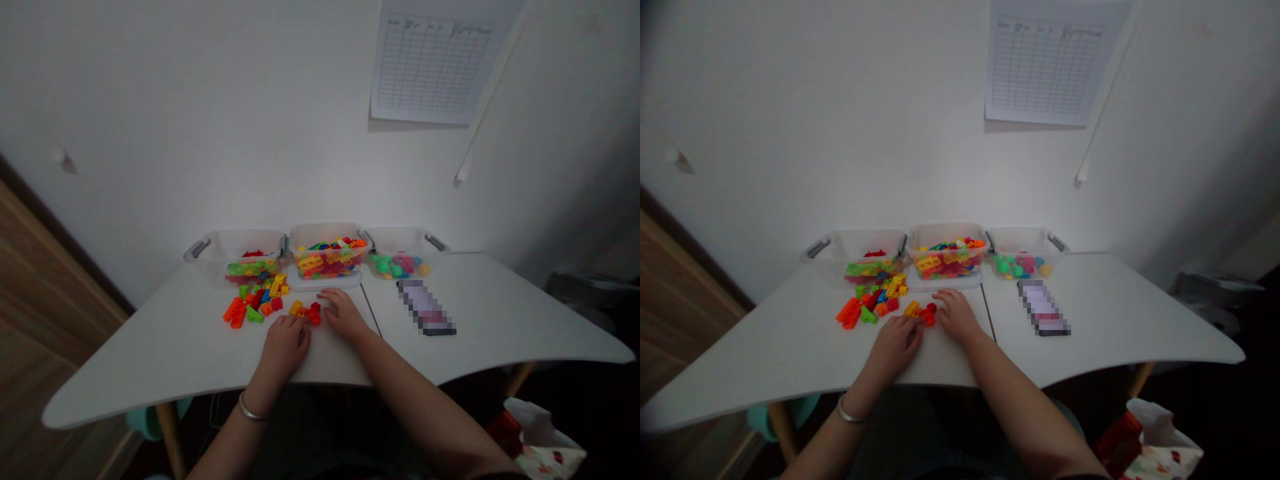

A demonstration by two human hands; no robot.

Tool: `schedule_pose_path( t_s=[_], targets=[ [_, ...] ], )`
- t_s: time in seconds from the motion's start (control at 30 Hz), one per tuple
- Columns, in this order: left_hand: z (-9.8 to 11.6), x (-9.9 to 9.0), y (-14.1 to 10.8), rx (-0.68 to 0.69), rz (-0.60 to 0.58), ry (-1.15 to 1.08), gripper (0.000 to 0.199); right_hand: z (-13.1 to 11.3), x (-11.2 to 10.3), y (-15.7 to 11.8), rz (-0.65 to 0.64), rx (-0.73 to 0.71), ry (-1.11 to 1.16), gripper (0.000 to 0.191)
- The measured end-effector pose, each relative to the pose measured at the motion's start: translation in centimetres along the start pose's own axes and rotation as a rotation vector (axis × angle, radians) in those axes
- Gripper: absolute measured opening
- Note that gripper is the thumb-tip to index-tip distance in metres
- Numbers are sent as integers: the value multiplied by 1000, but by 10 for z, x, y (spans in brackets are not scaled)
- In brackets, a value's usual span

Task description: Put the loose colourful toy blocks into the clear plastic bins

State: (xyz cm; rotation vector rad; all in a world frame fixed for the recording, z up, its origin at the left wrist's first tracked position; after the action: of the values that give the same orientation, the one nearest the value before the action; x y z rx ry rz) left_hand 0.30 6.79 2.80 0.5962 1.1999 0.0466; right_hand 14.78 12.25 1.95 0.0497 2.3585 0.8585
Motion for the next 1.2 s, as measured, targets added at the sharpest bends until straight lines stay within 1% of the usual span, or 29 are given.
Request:
schedule_pose_path(
  t_s=[0.1,0.23,0.3,0.43,0.53,0.67,0.77,0.9,1.1,1.2],
  targets=[
    [1,-1,0,9,1,10,25,-5,1,0,-65,-4,-10,42],
    [2,-2,0,16,2,15,24,-16,8,-4,-169,-81,-69,41],
    [2,-2,0,14,7,14,24,-17,10,-5,-184,-96,-98,41],
    [1,0,0,15,13,16,25,-13,6,-2,-135,-41,-123,38],
    [0,0,0,15,26,8,25,-9,2,-1,-98,11,-127,31],
    [-1,1,0,-16,3,-8,27,-6,2,0,-100,39,-120,24],
    [-2,0,0,-41,-24,-5,36,-6,3,0,-104,36,-128,24],
    [1,-2,1,-16,-15,24,43,-6,3,-1,-94,35,-141,24],
    [4,-2,0,39,-30,31,37,-4,3,-1,-71,45,-158,25],
    [4,-2,-1,32,-39,37,38,-3,4,0,-70,59,-163,25]
  ],
)
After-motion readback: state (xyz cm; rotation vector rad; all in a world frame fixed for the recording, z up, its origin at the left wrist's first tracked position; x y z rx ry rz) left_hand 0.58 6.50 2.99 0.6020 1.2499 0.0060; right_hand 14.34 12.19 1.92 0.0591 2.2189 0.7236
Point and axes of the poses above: each hand's wrist, its own y-axis towards the middle knuckle, its own x-axis out of the palm, z = x × y, the point moved 7 cm from there along y, towards the middle knuckle, and after that the axes turned 7 degrees about z, right-handed, at the moved point
